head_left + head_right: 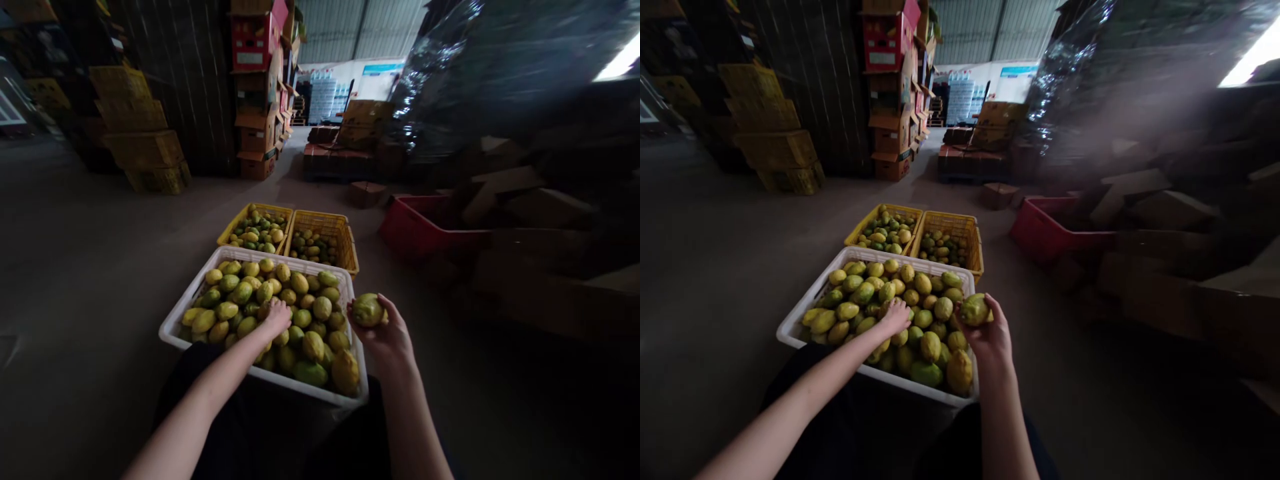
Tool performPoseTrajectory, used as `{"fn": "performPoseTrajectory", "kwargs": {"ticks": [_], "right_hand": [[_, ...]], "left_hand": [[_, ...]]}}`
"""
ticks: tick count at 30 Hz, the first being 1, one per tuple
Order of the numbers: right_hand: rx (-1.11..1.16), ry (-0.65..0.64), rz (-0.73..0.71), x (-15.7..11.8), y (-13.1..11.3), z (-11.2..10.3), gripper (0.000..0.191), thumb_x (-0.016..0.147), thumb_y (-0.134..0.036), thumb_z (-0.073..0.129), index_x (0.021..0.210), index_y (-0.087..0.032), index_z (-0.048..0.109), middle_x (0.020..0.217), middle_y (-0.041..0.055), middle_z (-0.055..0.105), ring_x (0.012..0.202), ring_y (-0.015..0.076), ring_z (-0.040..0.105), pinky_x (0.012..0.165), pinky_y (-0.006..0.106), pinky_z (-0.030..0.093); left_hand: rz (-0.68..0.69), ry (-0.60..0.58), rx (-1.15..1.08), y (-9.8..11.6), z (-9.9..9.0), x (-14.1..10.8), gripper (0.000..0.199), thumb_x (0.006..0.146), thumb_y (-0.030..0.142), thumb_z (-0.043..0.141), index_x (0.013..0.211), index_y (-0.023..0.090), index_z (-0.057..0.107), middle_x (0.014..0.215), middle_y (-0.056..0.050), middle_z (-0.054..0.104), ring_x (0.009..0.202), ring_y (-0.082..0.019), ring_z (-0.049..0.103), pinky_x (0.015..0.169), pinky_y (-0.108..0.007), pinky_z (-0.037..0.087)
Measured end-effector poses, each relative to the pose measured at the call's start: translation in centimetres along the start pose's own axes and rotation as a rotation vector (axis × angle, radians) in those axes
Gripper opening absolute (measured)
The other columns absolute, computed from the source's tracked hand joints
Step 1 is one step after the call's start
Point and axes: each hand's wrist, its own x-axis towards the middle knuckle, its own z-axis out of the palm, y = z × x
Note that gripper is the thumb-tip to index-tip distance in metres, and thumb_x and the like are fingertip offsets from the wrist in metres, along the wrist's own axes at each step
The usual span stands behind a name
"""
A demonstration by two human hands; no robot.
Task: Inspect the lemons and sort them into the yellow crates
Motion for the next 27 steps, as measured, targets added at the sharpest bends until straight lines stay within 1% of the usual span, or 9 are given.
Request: {"fn": "performPoseTrajectory", "kwargs": {"ticks": [3,6,9,12,16,19,22,24,27], "right_hand": [[-0.027,-0.012,-0.004,-0.2,-0.7,-1.0,0.005,0.086,-0.022,0.055,0.087,-0.018,0.058,0.071,0.0046,0.07,0.065,0.0198,0.07,0.059,0.033,0.062],[-0.055,-0.106,-0.086,-0.4,-1.3,-2.0,0.005,0.079,-0.018,0.059,0.084,-0.019,0.059,0.07,0.0031,0.07,0.067,0.0211,0.071,0.06,0.032,0.062],[-0.071,-0.205,-0.204,-0.6,-1.8,-2.6,0.007,0.076,-0.018,0.063,0.081,-0.021,0.062,0.072,0.0007,0.071,0.069,0.0194,0.071,0.063,0.031,0.061],[-0.124,-0.24,-0.264,-0.7,-1.8,-2.6,0.007,0.075,-0.022,0.067,0.083,-0.022,0.065,0.075,-0.0011,0.073,0.067,0.0174,0.07,0.061,0.029,0.06],[-0.231,-0.326,-0.151,-1.0,-1.0,-1.7,0.01,0.078,-0.029,0.069,0.083,-0.02,0.069,0.074,0.0017,0.074,0.063,0.0169,0.069,0.056,0.026,0.057],[-0.304,-0.447,-0.086,-1.0,0.5,-1.0,0.015,0.076,-0.03,0.071,0.086,-0.018,0.071,0.075,0.0027,0.075,0.066,0.0181,0.071,0.058,0.026,0.058],[-0.413,-0.559,-0.067,-0.8,2.0,0.3,0.029,0.072,-0.03,0.078,0.096,-0.017,0.071,0.079,0.0041,0.076,0.07,0.0208,0.072,0.059,0.028,0.059],[-0.451,-0.591,-0.048,-0.8,2.8,1.9,0.031,0.069,-0.029,0.081,0.095,-0.015,0.07,0.08,0.0057,0.076,0.067,0.0207,0.072,0.054,0.026,0.058],[-0.417,-0.6,-0.004,-0.9,3.5,5.0,0.024,0.069,-0.026,0.081,0.086,-0.015,0.069,0.077,0.0068,0.076,0.06,0.0185,0.07,0.048,0.023,0.056]], "left_hand": [[-0.051,0.037,-0.092,1.0,1.2,1.5,0.03,0.073,0.017,0.071,0.102,0.013,0.066,0.117,-0.02,0.063,0.123,-0.038,0.047,0.109,-0.056,0.022],[-0.085,0.081,-0.241,1.6,1.6,2.4,0.029,0.066,0.022,0.077,0.091,0.017,0.065,0.104,-0.018,0.066,0.124,-0.042,0.046,0.106,-0.062,0.021],[-0.112,0.129,-0.421,1.6,1.7,2.3,0.022,0.062,0.024,0.078,0.073,0.018,0.059,0.093,-0.017,0.065,0.126,-0.045,0.043,0.106,-0.065,0.019],[-0.137,0.174,-0.604,1.3,1.1,1.8,0.028,0.059,0.024,0.078,0.064,0.02,0.051,0.086,-0.012,0.064,0.131,-0.044,0.039,0.107,-0.064,0.018],[-0.146,0.188,-0.869,0.6,-2.4,1.4,0.03,0.057,0.022,0.081,0.067,0.021,0.053,0.085,-0.006,0.064,0.126,-0.039,0.046,0.108,-0.056,0.029],[-0.094,0.15,-1.173,-0.2,-6.8,0.4,0.02,0.074,0.034,0.072,0.083,0.02,0.061,0.09,-0.006,0.067,0.109,-0.03,0.06,0.098,-0.047,0.045],[-0.001,0.163,-1.441,-1.1,-10.7,-2.0,0.034,0.09,0.048,0.051,0.102,0.019,0.063,0.101,-0.008,0.069,0.096,-0.022,0.065,0.087,-0.039,0.053],[0.097,0.183,-1.671,-1.8,-12.3,-4.0,0.041,0.09,0.051,0.047,0.112,0.02,0.063,0.107,-0.008,0.069,0.089,-0.018,0.066,0.083,-0.034,0.054],[0.207,0.19,-1.997,-2.8,-12.8,-5.9,0.043,0.088,0.045,0.051,0.124,0.025,0.061,0.11,-0.007,0.069,0.083,-0.014,0.065,0.08,-0.029,0.054]]}}
